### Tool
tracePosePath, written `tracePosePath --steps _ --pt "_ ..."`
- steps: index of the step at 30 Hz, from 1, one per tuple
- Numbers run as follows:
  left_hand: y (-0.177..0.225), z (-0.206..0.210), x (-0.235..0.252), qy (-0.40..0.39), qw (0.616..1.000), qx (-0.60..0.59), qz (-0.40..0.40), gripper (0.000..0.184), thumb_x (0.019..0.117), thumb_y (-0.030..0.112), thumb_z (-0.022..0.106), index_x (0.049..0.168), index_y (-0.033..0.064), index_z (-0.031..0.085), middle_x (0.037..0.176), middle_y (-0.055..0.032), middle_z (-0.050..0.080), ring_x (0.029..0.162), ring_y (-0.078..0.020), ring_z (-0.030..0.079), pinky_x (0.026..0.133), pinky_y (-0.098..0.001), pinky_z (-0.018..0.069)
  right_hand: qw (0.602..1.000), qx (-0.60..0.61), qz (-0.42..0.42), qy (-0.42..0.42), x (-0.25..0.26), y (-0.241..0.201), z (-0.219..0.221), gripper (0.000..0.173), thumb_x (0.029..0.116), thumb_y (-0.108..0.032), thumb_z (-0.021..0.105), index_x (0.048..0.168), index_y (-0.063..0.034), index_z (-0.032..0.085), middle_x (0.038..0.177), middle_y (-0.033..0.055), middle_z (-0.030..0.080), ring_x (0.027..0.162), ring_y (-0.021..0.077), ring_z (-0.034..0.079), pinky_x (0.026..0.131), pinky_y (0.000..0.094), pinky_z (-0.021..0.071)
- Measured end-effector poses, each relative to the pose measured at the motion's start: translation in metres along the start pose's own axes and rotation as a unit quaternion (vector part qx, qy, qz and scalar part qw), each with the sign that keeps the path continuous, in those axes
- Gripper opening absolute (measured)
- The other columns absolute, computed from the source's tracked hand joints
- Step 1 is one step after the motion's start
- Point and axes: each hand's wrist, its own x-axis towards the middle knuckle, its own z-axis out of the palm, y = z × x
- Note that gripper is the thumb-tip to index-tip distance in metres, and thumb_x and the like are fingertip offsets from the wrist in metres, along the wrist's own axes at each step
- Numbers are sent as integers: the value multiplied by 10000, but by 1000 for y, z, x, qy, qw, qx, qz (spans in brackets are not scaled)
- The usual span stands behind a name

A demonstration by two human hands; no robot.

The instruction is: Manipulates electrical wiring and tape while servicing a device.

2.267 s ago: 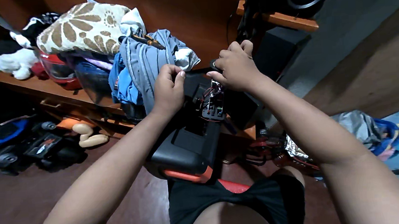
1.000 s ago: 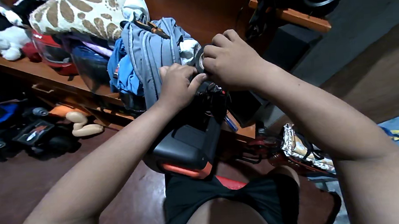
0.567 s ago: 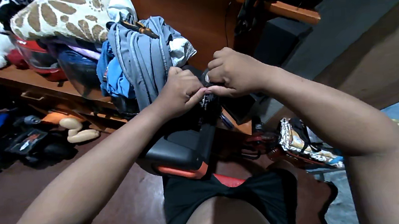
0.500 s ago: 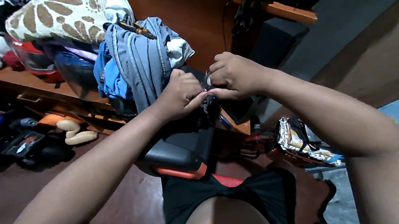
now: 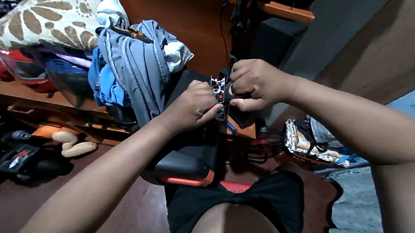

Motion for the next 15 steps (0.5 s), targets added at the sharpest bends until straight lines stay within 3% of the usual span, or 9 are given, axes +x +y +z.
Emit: tracePosePath --steps 6,15 --pt "1 -1 -1 -13 1000 6 2 341 1049 163 507 774 14 641 799 -126 654 901 -275 647 910 -437 477 1000 11 2 -1 -5 2 -4 403 949 -272 558 601 -72 538 610 70 537 675 225 564 651 380 422" --pt "0 -1 0 -3 1000 6 -7 349 1063 171 489 793 15 646 795 -124 647 896 -272 644 909 -429 477 1000 12 -7 -17 -5 11 -22 407 965 -280 557 626 -56 568 642 88 582 710 237 595 739 398 474"
